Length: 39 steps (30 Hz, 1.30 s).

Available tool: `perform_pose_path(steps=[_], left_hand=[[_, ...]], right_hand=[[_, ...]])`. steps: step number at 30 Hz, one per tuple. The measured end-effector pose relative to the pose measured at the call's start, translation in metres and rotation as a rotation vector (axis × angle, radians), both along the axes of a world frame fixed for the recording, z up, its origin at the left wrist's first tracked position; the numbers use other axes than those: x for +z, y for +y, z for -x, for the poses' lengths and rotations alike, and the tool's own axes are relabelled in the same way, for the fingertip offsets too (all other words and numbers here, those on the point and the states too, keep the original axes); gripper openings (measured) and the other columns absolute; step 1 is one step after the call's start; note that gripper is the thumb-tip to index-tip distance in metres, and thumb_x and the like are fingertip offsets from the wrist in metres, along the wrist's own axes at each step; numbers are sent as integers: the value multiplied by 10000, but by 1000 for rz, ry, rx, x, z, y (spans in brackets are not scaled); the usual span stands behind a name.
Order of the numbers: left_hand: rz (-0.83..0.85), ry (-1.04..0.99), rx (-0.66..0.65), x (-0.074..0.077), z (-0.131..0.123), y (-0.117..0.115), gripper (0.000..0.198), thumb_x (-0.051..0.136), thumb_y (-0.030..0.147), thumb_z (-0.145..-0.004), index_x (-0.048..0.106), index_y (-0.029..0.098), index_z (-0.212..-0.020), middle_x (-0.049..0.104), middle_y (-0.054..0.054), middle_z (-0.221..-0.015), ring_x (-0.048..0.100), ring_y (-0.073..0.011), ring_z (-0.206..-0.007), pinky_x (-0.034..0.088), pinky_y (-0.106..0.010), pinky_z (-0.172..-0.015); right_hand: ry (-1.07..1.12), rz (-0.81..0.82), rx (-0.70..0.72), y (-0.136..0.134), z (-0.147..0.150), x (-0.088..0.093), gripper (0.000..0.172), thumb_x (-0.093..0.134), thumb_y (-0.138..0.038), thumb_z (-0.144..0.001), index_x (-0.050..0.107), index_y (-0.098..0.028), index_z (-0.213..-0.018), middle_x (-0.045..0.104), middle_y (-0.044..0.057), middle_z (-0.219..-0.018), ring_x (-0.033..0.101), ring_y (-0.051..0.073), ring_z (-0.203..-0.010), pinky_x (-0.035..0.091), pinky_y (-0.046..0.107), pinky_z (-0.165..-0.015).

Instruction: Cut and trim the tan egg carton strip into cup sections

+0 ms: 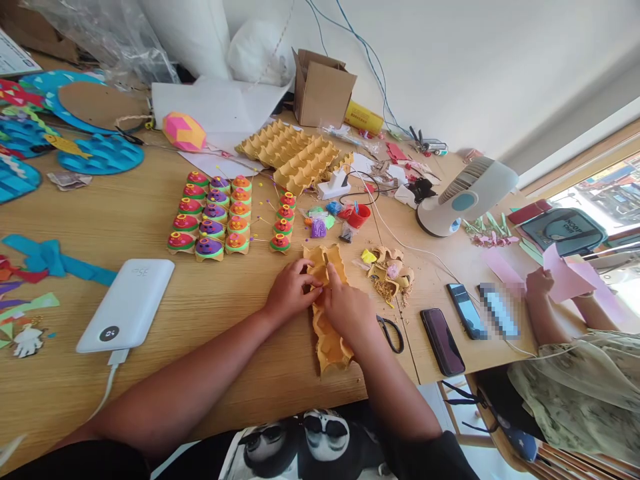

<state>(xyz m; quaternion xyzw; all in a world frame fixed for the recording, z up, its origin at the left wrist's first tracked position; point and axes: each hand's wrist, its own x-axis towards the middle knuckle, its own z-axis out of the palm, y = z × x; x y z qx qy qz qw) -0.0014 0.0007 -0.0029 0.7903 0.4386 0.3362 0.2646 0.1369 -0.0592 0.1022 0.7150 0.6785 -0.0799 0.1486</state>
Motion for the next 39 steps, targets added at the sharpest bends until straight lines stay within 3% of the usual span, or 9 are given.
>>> perform_pose_path(steps=[6, 13, 18, 23, 29, 34, 39], left_hand=[[13, 17, 0, -1, -1, 0, 127, 687, 330, -828, 792, 259, -843, 602, -51, -1273, 595, -273, -1157, 494, -452, -1030], [2, 5, -9, -2, 0, 1, 119, 694, 314, -820, 792, 253, -851, 601, -58, -1281, 599, -265, -1156, 492, -443, -1024], [0, -5, -7, -1, -1, 0, 130, 688, 322, -829, 790, 242, -818, 611, -64, -1242, 611, -268, -1140, 505, -437, -1000], [-7, -19, -5, 0, -1, -1, 123, 692, 311, -827, 791, 241, -846, 605, -63, -1259, 623, -258, -1132, 514, -421, -993], [-9, -6, 1, 2, -2, -2, 124, 689, 312, -831, 786, 238, -811, 609, -67, -1257, 604, -274, -1155, 502, -448, -1012], [-17, -3, 2, 1, -2, -1, 117, 693, 305, -827, 793, 243, -828, 610, -64, -1258, 599, -280, -1153, 503, -463, -1012], [-27, -10, -4, 0, -2, -1, 109, 698, 302, -821, 788, 242, -808, 615, -62, -1247, 599, -282, -1155, 501, -467, -1024]], right_hand=[[-12, 42, 3, -15, -1, 4, 643, 307, -301, -1031, 109, -183, -1631, 775, 127, -958, 754, 240, -818, 531, 303, -667], [-27, 6, 34, -5, -1, 4, 683, 320, -340, -1045, 21, -158, -1631, 772, 137, -962, 753, 232, -821, 528, 291, -673], [-46, 50, 11, -5, 1, 8, 650, 330, -318, -1033, 110, -186, -1630, 775, 134, -945, 755, 245, -827, 527, 299, -676], [-9, 43, 13, 0, 2, 11, 647, 296, -363, -1048, 83, -180, -1632, 764, 147, -1049, 750, 252, -901, 529, 315, -722], [-32, 48, 10, -3, -1, 15, 598, 335, -341, -1035, 233, -212, -1610, 779, 128, -968, 759, 258, -845, 518, 303, -673], [20, 16, 30, 6, -2, 16, 611, 352, -356, -1035, 229, -189, -1610, 776, 139, -1021, 752, 266, -915, 522, 314, -711], [-28, 35, 11, -2, -1, 15, 597, 344, -347, -1038, 238, -206, -1608, 779, 138, -957, 759, 266, -835, 515, 311, -675]])
